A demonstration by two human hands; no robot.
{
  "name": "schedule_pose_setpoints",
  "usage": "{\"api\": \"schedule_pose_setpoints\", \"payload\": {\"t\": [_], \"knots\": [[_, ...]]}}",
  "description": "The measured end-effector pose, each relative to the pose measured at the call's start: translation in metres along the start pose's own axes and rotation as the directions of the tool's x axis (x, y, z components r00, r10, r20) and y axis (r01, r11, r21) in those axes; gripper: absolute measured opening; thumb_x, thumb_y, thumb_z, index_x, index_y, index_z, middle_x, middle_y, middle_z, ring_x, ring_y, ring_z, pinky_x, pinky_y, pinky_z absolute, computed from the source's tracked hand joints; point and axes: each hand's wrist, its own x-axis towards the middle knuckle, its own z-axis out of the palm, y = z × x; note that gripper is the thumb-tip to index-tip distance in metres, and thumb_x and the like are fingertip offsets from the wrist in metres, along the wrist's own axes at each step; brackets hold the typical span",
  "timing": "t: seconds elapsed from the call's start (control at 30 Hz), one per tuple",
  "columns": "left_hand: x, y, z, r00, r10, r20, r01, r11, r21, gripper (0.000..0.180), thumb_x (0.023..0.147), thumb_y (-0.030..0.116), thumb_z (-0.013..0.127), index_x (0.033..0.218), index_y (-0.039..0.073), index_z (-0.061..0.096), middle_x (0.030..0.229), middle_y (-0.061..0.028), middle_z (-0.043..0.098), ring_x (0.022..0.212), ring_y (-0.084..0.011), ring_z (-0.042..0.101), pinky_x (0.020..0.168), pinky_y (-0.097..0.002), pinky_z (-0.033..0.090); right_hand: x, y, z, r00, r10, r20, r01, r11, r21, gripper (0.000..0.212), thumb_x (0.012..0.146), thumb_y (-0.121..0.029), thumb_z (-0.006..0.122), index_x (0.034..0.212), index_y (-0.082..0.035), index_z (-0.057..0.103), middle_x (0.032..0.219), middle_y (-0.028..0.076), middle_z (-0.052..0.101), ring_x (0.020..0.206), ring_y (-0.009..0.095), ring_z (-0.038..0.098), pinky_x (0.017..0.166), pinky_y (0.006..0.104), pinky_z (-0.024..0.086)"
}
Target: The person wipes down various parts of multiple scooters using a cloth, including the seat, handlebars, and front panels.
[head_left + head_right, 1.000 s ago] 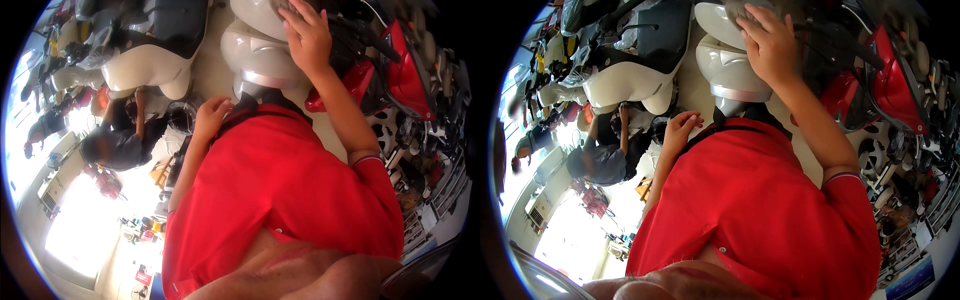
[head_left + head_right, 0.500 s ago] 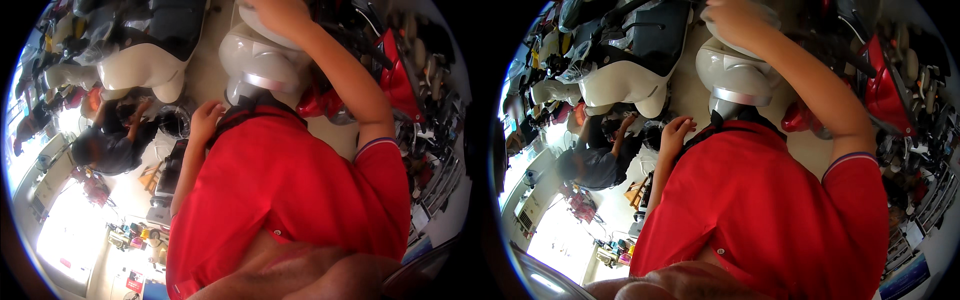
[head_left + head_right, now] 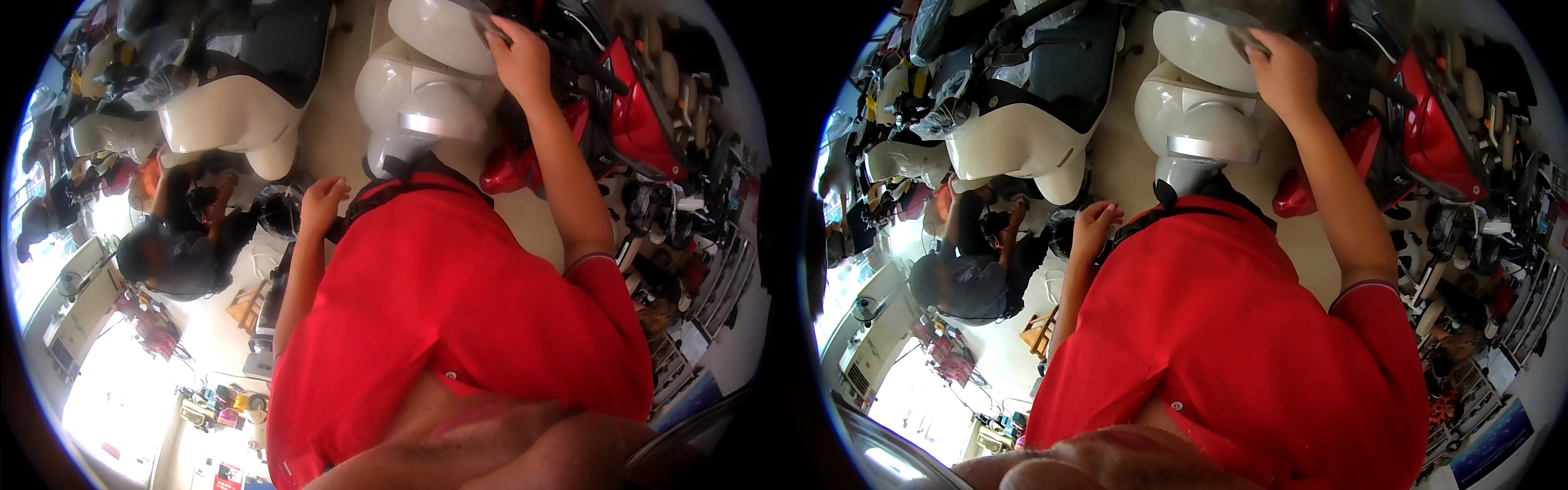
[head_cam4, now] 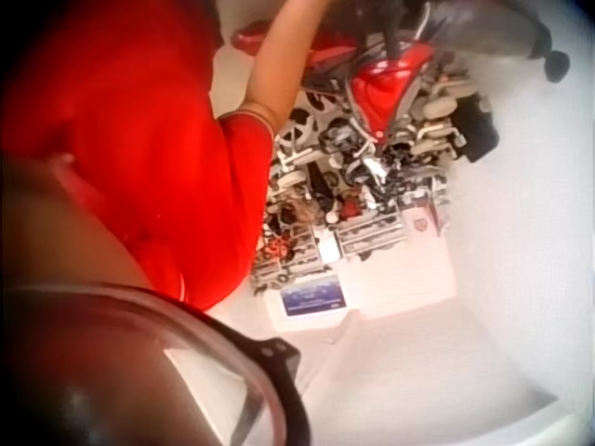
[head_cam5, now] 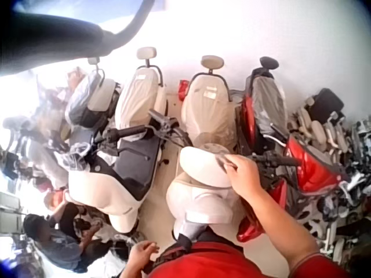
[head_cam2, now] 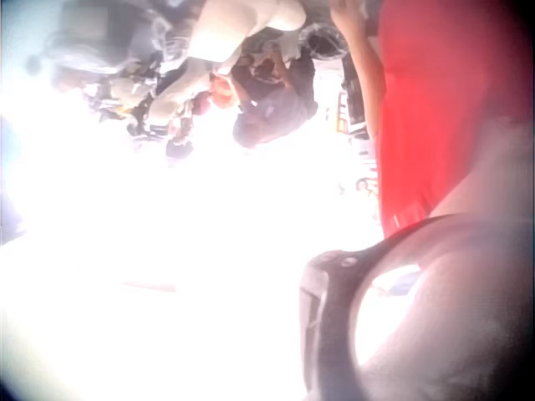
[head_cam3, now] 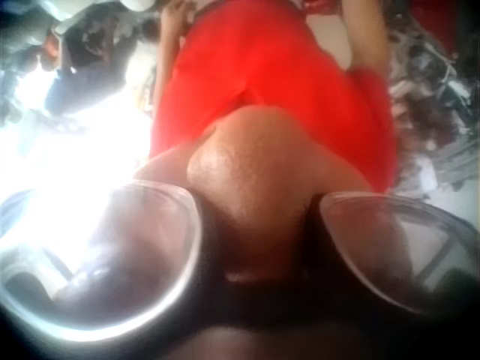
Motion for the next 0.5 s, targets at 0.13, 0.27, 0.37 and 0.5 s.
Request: {"api": "schedule_pose_setpoints", "payload": {"t": [0.13,0.27,0.37,0.5], "knots": [[0.004,-0.003,-0.005,1.000,0.022,-0.005,-0.022,1.000,0.009,0.031,0.093,0.020,0.058,0.108,-0.007,0.062,0.090,-0.0137,0.069,0.079,-0.0181,0.067,0.074,-0.0278,0.051,0.040,-0.042,0.020,0.979,-0.204,-0.024,0.204,0.979,-0.028,0.020,0.083,-0.019,0.058,0.090,-0.004,0.071,0.086,0.018,0.067,0.084,0.034,0.064,0.075,0.0437,0.050],[-0.005,-0.004,-0.005,1.000,0.017,-0.022,-0.018,0.999,-0.040,0.031,0.093,0.020,0.058,0.107,-0.007,0.062,0.089,-0.0135,0.069,0.077,-0.0184,0.067,0.073,-0.0280,0.051,0.054,-0.064,0.032,0.949,-0.228,0.219,0.263,0.954,-0.143,0.017,0.082,-0.013,0.061,0.093,-0.003,0.070,0.091,0.016,0.068,0.086,0.035,0.064,0.077,0.0407,0.051],[-0.011,-0.027,-0.005,0.999,0.009,-0.050,-0.012,0.998,-0.060,0.032,0.092,0.021,0.058,0.106,-0.007,0.063,0.088,-0.0133,0.070,0.077,-0.0182,0.068,0.073,-0.0285,0.051,0.045,-0.066,0.032,0.925,-0.367,-0.098,0.379,0.912,0.157,0.016,0.077,-0.004,0.064,0.092,-0.002,0.070,0.090,0.016,0.068,0.084,0.034,0.064,0.077,0.0377,0.051],[-0.016,-0.085,-0.010,0.982,-0.156,-0.109,0.150,0.987,-0.062,0.031,0.090,0.022,0.059,0.103,-0.006,0.064,0.083,-0.0129,0.070,0.074,-0.0187,0.068,0.068,-0.0280,0.050,-0.010,-0.062,0.012,0.955,-0.257,-0.145,0.286,0.928,0.238,0.020,0.083,-0.009,0.064,0.101,-0.005,0.069,0.102,0.015,0.068,0.094,0.031,0.066,0.080,0.0352,0.052]]}}
